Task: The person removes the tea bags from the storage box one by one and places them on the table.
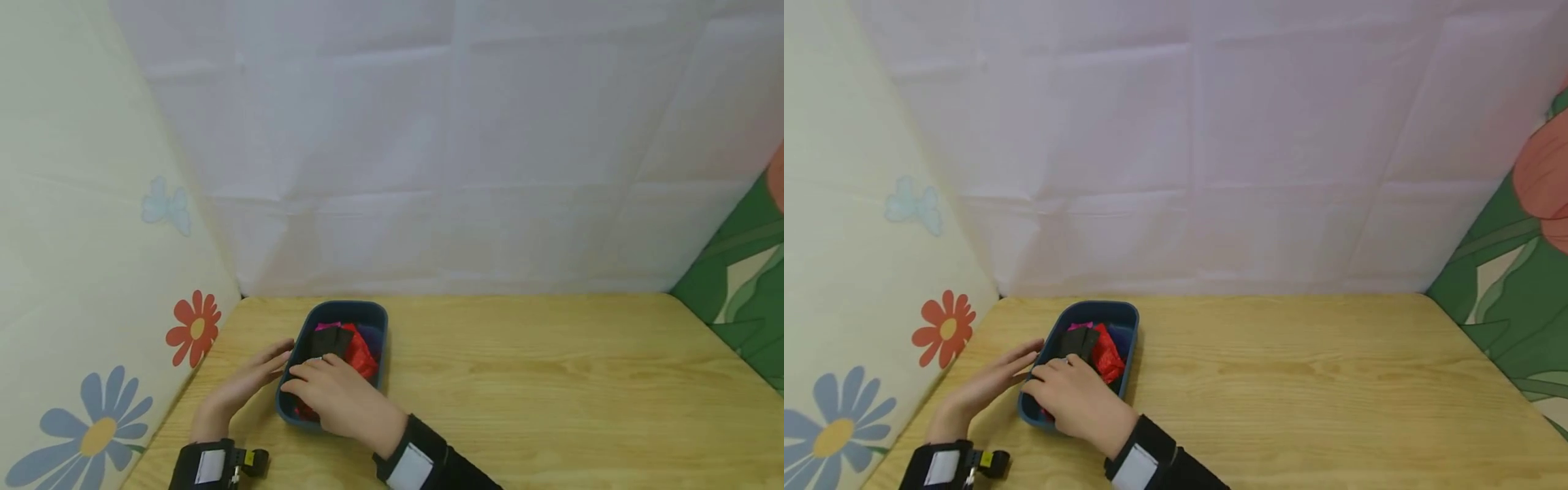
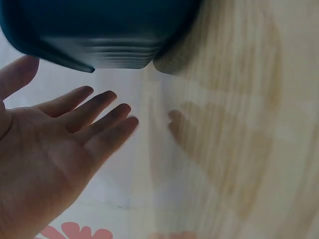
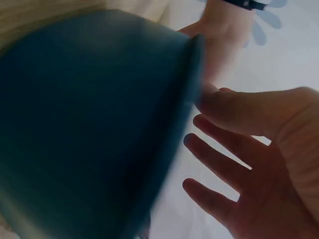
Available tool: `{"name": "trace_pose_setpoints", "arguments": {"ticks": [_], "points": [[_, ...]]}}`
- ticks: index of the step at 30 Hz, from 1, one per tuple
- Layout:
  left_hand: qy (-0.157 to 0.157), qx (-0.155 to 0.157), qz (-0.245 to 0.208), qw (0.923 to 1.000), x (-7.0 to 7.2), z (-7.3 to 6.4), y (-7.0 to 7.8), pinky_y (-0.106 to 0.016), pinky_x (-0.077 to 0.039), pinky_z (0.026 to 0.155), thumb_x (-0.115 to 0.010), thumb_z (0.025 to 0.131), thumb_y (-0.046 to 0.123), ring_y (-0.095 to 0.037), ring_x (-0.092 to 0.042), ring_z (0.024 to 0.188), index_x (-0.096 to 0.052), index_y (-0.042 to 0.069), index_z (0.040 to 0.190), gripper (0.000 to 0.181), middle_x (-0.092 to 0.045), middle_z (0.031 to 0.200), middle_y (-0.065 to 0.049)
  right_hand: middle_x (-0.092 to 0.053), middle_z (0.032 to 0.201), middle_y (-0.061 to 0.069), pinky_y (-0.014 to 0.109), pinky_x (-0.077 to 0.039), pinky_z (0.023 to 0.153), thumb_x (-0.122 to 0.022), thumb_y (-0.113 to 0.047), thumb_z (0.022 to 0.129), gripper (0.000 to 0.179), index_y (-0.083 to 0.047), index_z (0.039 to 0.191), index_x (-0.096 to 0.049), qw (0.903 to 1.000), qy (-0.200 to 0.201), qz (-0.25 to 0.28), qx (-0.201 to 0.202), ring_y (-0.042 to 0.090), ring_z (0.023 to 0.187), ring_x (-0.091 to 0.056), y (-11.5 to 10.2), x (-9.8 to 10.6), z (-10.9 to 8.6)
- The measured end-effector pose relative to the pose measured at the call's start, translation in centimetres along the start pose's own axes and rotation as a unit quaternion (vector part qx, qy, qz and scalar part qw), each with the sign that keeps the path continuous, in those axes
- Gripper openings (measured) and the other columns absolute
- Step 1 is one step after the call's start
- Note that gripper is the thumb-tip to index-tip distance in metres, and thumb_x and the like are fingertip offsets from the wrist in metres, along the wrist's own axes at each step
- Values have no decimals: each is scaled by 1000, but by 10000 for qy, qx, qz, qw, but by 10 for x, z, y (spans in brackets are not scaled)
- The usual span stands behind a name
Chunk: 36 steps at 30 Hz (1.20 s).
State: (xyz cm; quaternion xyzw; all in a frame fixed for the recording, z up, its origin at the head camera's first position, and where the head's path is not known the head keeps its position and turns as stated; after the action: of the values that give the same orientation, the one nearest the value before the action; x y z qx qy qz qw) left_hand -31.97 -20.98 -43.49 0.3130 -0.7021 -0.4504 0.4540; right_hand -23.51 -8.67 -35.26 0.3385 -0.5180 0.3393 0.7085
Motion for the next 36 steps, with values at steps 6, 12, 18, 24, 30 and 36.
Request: {"name": "trace_pose_setpoints", "arguments": {"ticks": [6,12,18,24,30,36], "points": [[59,11,-280,9996,-7,9,-2,-62,-18,115,-38,100,38,-34,-20,141,-21,14,151,59,-16,159,-17,-57,136,-4,35,-46,102,-76,-27,74,59,-26,129,-56,9979,-585,85,-254,14,123,-49,6,-22,13],[212,9,-664,9976,-9,17,-3,-61,-21,115,-36,101,23,-34,-23,139,-20,4,150,54,-18,157,-23,-64,124,-4,34,-49,97,-76,-22,75,50,-24,123,-61,9966,-563,19,-601,14,115,-55,13,-26,8],[268,8,-653,9975,-10,19,-2,-61,-26,112,-35,101,17,-35,-32,133,-21,-5,147,53,-27,152,-30,-69,110,-3,34,-52,90,-76,-15,73,41,-21,113,-67,9965,-295,20,-776,14,101,-60,22,-16,-4],[270,90,-699,9971,-9,21,-3,-61,-27,112,-40,99,22,-35,-33,133,-23,-4,147,57,-28,152,-29,-66,116,-1,33,-51,93,-74,-16,75,39,-21,113,-66,9985,-95,83,-528,15,108,-57,21,-14,-2],[164,156,-763,9968,-7,18,-8,-62,-27,112,-43,99,25,-37,-32,134,-22,-2,148,60,-24,154,-29,-67,111,-2,31,-52,91,-72,-14,76,39,-21,114,-65,9990,170,32,-411,14,103,-58,17,-11,0],[-11,81,-855,9963,-7,18,-8,-63,-26,111,-42,99,25,-38,-29,136,-20,0,149,60,-17,156,-29,-67,110,-3,29,-52,90,-72,-17,76,42,-21,116,-63,9989,331,-1,-318,13,102,-59,20,-8,-1]]}}
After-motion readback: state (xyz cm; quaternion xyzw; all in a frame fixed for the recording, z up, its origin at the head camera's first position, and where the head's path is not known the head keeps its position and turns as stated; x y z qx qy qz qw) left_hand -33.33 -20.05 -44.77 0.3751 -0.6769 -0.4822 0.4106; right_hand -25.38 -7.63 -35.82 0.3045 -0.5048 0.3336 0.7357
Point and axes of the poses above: each hand's wrist, its own z-axis towards the middle knuckle, its own x-axis out of the back of the hand, y = z × x, the point moved 8 cm from there along z, towards the middle knuckle
